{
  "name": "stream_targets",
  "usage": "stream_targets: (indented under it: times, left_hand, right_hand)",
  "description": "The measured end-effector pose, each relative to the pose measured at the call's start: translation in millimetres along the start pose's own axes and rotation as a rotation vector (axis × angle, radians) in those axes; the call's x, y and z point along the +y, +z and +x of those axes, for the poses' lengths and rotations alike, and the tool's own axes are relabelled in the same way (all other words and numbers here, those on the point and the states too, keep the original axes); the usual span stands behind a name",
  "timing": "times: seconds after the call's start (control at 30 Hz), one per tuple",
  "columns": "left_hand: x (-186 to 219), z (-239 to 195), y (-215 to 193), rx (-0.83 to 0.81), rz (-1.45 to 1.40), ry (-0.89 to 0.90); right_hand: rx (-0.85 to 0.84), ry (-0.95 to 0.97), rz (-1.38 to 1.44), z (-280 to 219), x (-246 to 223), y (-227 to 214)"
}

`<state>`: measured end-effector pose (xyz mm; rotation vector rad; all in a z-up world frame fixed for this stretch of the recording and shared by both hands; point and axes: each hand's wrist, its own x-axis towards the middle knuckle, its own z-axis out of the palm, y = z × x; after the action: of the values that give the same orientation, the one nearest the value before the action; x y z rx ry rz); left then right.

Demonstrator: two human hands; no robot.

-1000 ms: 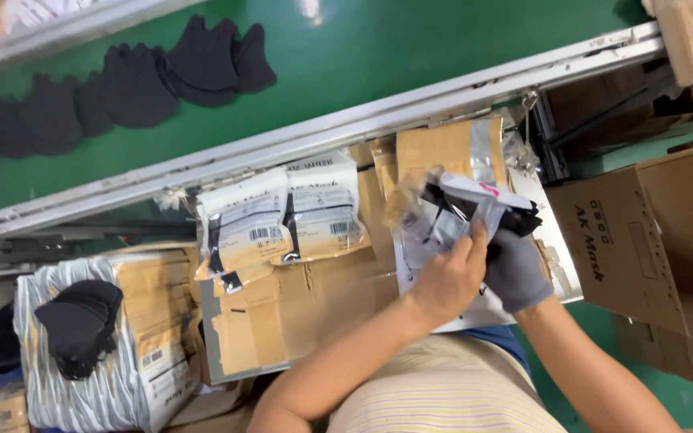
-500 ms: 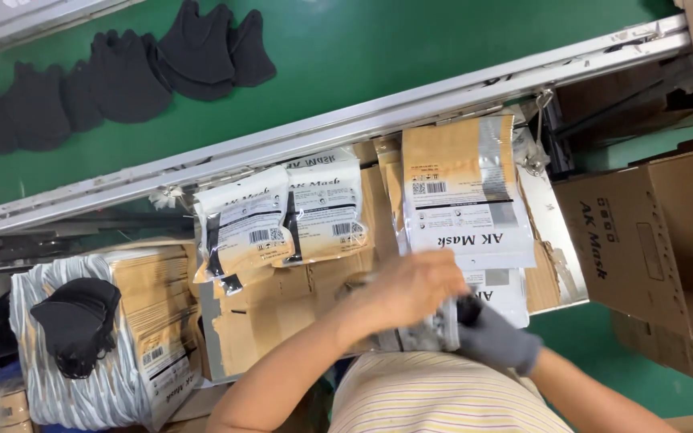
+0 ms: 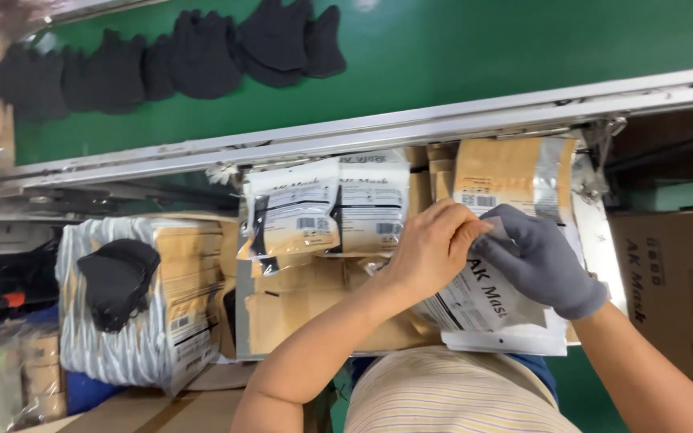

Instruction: Packing face masks into plastic pouches and organizing them into cardboard boxes on a conveyor line.

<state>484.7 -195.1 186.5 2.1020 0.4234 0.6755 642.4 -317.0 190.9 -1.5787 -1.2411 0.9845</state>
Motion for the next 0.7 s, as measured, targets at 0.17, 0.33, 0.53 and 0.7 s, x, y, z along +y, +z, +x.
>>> stream_targets:
  times: [0.17,0.33,0.53,0.7]
  left_hand:
    - [-61.9,-7.6,-46.4,0.223,0.065,-0.132]
    - [-65.1,-11.8,-118.0,0.267,0.675,-0.179]
    - [-106.5,-55.1,-103.7,-0.348,0.822,-0.688]
    - [-70.4,-47.8,-61.0,-0.222,0.706,-0.583]
  right_hand:
    - [-0.123,0.092,-0.067,5.4,35.1,31.9]
    - [0.011,-0.576,-0.904,30.5,66.9,53.4]
    - [-0.613,-0.146,-0.855,22.8,35.0,47.1]
    - [0.113,-0.013,-0.257,-25.6,89.3,-37.2]
